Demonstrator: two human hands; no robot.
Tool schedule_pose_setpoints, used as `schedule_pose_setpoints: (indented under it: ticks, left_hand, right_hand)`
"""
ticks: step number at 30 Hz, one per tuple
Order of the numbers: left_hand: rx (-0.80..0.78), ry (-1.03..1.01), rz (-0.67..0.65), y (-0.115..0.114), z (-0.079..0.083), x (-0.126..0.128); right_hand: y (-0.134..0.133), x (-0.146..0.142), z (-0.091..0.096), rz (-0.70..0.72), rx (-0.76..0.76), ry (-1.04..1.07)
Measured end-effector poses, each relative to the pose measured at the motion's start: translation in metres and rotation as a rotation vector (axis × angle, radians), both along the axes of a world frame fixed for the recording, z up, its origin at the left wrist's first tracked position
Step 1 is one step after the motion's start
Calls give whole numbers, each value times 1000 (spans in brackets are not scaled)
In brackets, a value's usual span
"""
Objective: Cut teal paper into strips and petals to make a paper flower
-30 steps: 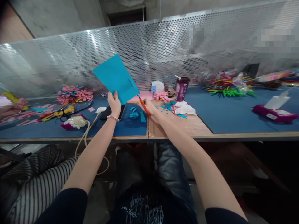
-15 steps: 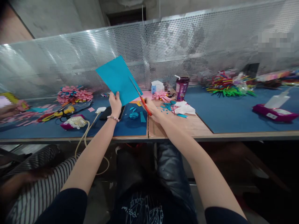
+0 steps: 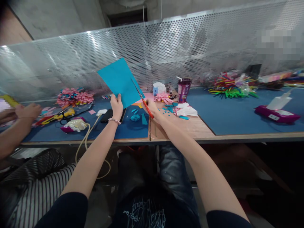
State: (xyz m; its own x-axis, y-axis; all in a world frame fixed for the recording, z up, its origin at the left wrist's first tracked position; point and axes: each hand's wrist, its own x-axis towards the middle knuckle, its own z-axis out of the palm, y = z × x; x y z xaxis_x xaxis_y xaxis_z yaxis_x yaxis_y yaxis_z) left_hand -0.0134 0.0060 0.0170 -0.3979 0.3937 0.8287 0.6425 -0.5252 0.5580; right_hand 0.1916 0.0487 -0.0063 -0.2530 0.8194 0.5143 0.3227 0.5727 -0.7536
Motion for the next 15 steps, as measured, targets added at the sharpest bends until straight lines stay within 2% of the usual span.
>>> schedule_pose_setpoints:
  ticks: [5, 15]
  left_hand:
    - [-4, 4, 16, 1, 0, -1]
    - [-16, -9, 34, 5, -3, -3]
  right_hand:
    - [-1, 2, 1, 14, -19, -29]
    - [-20, 6, 9, 110, -193, 36]
